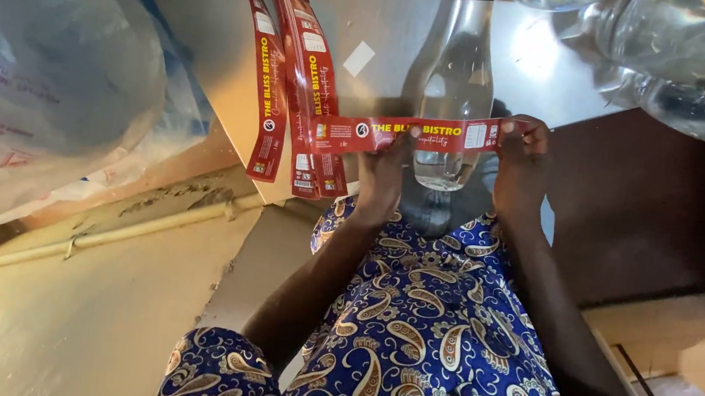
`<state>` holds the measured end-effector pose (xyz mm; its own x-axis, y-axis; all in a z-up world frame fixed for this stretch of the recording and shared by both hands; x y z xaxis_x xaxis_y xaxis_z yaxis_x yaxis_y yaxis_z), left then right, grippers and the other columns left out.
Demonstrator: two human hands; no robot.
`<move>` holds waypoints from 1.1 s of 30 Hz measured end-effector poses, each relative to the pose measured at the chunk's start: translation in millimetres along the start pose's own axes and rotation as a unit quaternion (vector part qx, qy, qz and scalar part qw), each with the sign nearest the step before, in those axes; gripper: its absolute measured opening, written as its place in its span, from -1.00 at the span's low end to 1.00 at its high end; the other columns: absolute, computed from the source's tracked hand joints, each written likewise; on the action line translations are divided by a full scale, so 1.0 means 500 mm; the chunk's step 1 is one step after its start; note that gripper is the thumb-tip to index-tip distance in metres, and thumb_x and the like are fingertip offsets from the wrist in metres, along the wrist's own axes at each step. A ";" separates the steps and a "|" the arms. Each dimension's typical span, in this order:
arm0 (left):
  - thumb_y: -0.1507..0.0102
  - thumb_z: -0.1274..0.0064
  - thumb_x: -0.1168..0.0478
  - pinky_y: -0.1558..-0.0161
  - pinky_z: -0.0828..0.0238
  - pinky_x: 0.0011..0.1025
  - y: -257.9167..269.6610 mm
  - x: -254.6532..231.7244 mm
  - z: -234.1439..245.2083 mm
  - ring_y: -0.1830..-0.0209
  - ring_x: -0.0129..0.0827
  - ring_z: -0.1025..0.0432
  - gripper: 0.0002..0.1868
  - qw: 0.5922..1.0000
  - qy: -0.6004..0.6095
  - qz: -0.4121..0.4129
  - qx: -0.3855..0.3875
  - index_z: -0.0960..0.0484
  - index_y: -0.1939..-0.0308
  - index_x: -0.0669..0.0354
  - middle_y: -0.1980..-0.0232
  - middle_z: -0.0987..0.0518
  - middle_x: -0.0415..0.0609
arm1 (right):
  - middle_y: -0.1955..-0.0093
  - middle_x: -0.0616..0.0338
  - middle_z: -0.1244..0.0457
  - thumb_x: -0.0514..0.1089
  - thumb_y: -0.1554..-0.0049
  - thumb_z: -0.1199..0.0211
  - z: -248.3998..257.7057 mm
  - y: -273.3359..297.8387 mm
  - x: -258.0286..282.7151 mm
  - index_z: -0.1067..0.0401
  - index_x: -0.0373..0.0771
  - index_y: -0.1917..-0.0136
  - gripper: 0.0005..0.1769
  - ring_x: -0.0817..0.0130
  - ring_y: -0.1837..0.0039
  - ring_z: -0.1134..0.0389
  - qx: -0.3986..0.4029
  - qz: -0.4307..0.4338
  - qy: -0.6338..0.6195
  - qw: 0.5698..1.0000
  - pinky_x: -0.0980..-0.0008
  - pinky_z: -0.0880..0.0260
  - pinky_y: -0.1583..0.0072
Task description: Manually applying adhesive labels to clear bottles
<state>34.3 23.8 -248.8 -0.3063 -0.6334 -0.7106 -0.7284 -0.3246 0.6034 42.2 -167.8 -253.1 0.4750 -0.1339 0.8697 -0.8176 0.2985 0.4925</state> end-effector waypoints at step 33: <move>-0.43 -0.35 0.16 -0.26 -0.47 0.07 -0.031 0.042 0.038 -0.14 -0.12 -0.58 -0.62 0.992 -0.128 -0.002 0.010 -0.67 -0.28 0.14 -0.17 -0.73 0.12 | 0.07 0.20 -0.21 -0.02 -0.55 -0.27 -0.007 -0.033 -0.043 -0.41 -0.19 -0.14 -0.78 0.43 -0.01 -0.26 0.064 -0.001 -0.001 0.998 0.31 -0.37 -0.10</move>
<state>27.7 28.9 -279.9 -0.4472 -0.4321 -0.7831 -0.7411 -0.3113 0.5949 46.8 -166.8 -280.0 0.4766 -0.1365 0.8685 -0.8512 0.1756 0.4947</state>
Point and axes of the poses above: each hand's wrist, its own y-axis away from the middle knuckle, its own z-axis out of the back of the hand, x = y × z, the point moved 2 cm from there along -y, towards the middle knuckle
